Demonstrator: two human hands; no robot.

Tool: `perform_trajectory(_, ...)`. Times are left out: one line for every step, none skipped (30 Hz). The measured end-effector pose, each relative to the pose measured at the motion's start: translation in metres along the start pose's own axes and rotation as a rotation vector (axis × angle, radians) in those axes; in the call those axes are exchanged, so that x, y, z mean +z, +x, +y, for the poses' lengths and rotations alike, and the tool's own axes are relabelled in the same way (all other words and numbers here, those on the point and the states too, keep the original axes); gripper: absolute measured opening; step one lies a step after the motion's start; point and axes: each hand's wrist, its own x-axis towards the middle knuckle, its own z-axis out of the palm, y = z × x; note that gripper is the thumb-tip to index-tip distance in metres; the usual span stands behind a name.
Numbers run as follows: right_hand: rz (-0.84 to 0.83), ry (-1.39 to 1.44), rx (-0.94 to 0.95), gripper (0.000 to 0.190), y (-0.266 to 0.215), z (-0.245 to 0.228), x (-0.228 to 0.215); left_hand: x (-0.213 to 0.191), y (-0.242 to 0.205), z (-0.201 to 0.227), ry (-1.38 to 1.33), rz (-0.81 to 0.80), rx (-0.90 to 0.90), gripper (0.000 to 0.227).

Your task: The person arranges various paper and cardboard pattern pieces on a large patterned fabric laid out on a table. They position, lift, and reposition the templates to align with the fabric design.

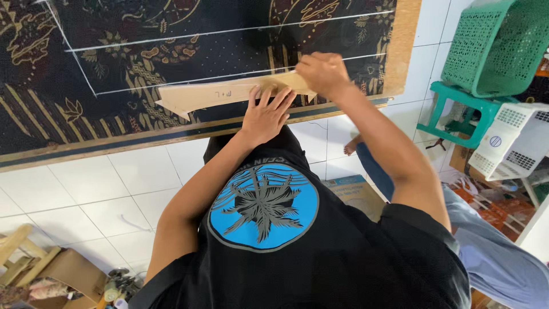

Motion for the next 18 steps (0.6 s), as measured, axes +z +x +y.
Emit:
perform_trajectory(-0.023,-0.031,0.006,0.003,-0.009,0.012,-0.003,-0.002,0.002,0.000,-0.006,-0.005,-0.004,0.059)
perform_trajectory(-0.022,-0.054,0.013,0.003,-0.017,0.022,-0.006,-0.003,0.002,0.001,-0.006,0.000,-0.003,0.059)
perform_trajectory(-0.022,-0.077,0.020,0.005,-0.025,0.032,-0.010,-0.005,0.002,0.002,-0.007,0.005,-0.002,0.058)
perform_trajectory(-0.047,-0.120,0.048,0.007,-0.034,0.041,-0.015,-0.006,0.002,0.003,-0.007,0.010,-0.002,0.058)
perform_trajectory(-0.072,-0.162,0.077,0.008,-0.044,0.050,-0.022,-0.006,0.003,0.004,-0.012,0.010,-0.001,0.056)
perform_trajectory(-0.097,-0.206,0.106,0.010,-0.052,0.056,-0.028,-0.006,0.005,0.003,-0.016,0.012,0.000,0.054)
perform_trajectory(-0.069,-0.196,0.162,0.008,-0.059,0.056,-0.032,-0.006,0.007,0.001,-0.021,0.015,0.001,0.051)
perform_trajectory(-0.042,-0.186,0.214,0.007,-0.065,0.056,-0.035,-0.004,0.012,0.001,-0.054,0.006,-0.001,0.048)
perform_trajectory(-0.015,-0.177,0.267,0.007,-0.069,0.053,-0.037,-0.002,0.018,-0.001,-0.088,-0.003,-0.003,0.044)
perform_trajectory(0.055,-0.077,0.333,0.005,-0.074,0.046,-0.037,0.002,0.024,-0.001,-0.123,-0.014,-0.003,0.040)
perform_trajectory(0.125,0.023,0.397,0.004,-0.077,0.036,-0.035,0.005,0.031,0.001,-0.135,0.021,0.021,0.039)
perform_trajectory(0.198,0.121,0.460,0.006,-0.077,0.027,-0.032,0.010,0.040,0.002,-0.146,0.057,0.046,0.038)
perform_trajectory(0.261,0.248,0.519,0.007,-0.076,0.019,-0.028,0.014,0.049,0.004,-0.156,0.094,0.070,0.038)
perform_trajectory(0.325,0.378,0.574,0.010,-0.073,0.008,-0.023,0.018,0.055,0.005,-0.150,0.114,0.095,0.042)
perform_trajectory(0.389,0.508,0.628,0.013,-0.070,0.000,-0.019,0.021,0.061,0.008,-0.144,0.134,0.120,0.046)
perform_trajectory(0.414,0.510,0.658,0.018,-0.067,-0.008,-0.015,0.023,0.066,0.009,-0.136,0.155,0.146,0.050)
perform_trajectory(0.438,0.512,0.687,0.024,-0.064,-0.015,-0.012,0.025,0.069,0.011,-0.137,0.156,0.138,0.048)
perform_trajectory(0.463,0.516,0.717,0.029,-0.062,-0.021,-0.009,0.027,0.071,0.013,-0.137,0.155,0.129,0.047)
